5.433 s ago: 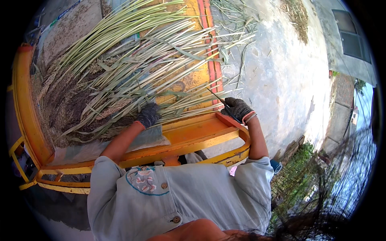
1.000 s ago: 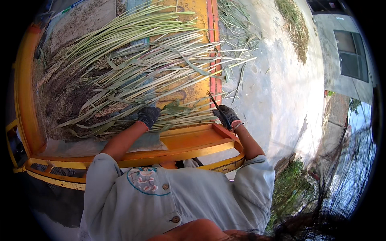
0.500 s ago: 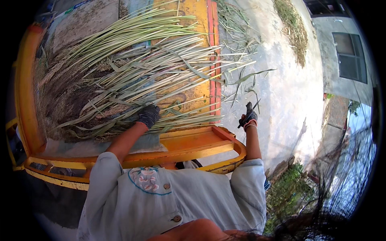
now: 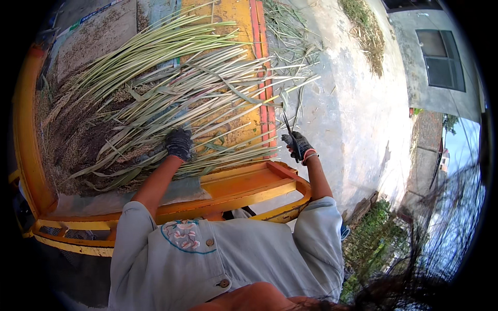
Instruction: The person arranges long stalks of dried plants on the bed of a yellow three-wheeled vehicle. They use a pair of scissors to trim the ends of the stalks, cutting off the tips and dropping them onto the ground. The person continues to handle and cut the plant material throughout the clip.
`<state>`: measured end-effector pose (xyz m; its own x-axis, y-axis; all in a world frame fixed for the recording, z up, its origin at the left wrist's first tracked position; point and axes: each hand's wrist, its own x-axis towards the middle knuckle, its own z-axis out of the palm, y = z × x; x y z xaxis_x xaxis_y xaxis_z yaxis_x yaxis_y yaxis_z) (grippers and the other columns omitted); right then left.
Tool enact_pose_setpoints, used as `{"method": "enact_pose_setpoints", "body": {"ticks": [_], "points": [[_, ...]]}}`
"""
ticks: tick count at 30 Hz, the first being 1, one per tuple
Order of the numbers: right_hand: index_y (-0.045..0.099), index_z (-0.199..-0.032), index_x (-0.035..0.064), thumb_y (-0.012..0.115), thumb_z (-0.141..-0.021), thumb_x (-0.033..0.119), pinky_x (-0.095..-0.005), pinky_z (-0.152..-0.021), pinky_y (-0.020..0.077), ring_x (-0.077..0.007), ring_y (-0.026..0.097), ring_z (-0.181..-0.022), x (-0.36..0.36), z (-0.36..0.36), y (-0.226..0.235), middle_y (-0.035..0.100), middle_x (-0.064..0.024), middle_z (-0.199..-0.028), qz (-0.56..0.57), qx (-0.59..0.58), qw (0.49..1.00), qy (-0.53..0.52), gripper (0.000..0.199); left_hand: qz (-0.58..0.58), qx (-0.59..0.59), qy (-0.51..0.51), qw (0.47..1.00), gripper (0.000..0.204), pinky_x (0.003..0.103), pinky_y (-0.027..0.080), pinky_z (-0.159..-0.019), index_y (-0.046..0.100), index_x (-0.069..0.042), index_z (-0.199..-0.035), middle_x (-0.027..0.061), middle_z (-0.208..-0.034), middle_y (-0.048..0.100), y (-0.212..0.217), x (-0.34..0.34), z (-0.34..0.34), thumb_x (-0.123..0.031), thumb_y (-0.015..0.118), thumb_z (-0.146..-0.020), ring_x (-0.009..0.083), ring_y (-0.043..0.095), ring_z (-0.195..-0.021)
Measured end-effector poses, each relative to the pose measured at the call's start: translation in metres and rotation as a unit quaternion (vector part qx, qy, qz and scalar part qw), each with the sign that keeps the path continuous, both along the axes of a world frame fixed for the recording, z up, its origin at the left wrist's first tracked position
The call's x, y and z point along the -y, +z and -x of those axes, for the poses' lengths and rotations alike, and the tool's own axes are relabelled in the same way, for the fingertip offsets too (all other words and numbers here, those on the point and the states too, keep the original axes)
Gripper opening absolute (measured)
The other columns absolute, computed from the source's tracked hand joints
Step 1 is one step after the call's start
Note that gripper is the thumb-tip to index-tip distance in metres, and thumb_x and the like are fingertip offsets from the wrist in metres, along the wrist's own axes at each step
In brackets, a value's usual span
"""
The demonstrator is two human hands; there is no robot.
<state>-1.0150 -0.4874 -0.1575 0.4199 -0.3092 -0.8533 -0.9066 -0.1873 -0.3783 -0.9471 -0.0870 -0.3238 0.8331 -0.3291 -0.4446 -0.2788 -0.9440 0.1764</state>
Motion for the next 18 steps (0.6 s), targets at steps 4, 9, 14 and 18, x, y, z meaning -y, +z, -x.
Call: {"method": "enact_pose_setpoints", "body": {"ticks": [4,9,14,18], "points": [[0.051,-0.101,0.013,0.065,-0.076,0.041,-0.026,-0.042,0.0382,-0.0113,0.048,-0.054,0.0,0.004,-0.012,0.05,-0.0025,-0.072,0.003,-0.024,0.991,0.131,0.041,0.045,-0.009,-0.047,0.998,0.03,0.043,0.045,-0.08,0.061,-0.011,-0.103,0.0117,-0.105,0.059,0.041,-0.008,0.0,-0.026,0.056,-0.078,0.0307,0.055,-0.097],[0.05,-0.107,0.0077,0.064,-0.074,0.046,-0.0261,-0.045,0.0416,-0.0127,0.051,-0.062,0.0,0.006,-0.031,0.053,-0.0035,-0.079,0.041,0.079,0.966,0.243,0.053,0.21,0.072,-0.086,0.971,0.028,0.044,0.044,-0.079,0.059,-0.007,-0.099,0.0143,-0.098,0.059,0.018,-0.034,0.037,-0.027,0.053,-0.081,0.0293,0.055,-0.093],[0.051,-0.103,0.0093,0.057,-0.081,0.041,-0.0266,-0.048,0.0411,-0.0132,0.051,-0.063,-0.012,0.006,-0.026,0.055,-0.0037,-0.081,0.021,0.074,0.978,0.194,0.039,0.203,-0.035,-0.119,0.971,0.033,0.042,0.04,-0.088,0.057,-0.004,-0.108,0.0152,-0.115,0.054,0.042,-0.029,0.05,-0.027,0.05,-0.086,0.0316,0.051,-0.105],[0.051,-0.095,0.0111,0.056,-0.082,0.038,-0.0235,-0.044,0.0361,-0.0091,0.043,-0.055,-0.03,-0.002,0.001,0.054,-0.0007,-0.073,-0.08,0.068,0.994,0.021,0.03,0.194,-0.039,-0.137,0.971,0.031,0.042,0.041,-0.087,0.058,-0.004,-0.107,0.0149,-0.112,0.055,0.049,-0.025,0.05,-0.026,0.05,-0.086,0.0311,0.051,-0.104]]}}
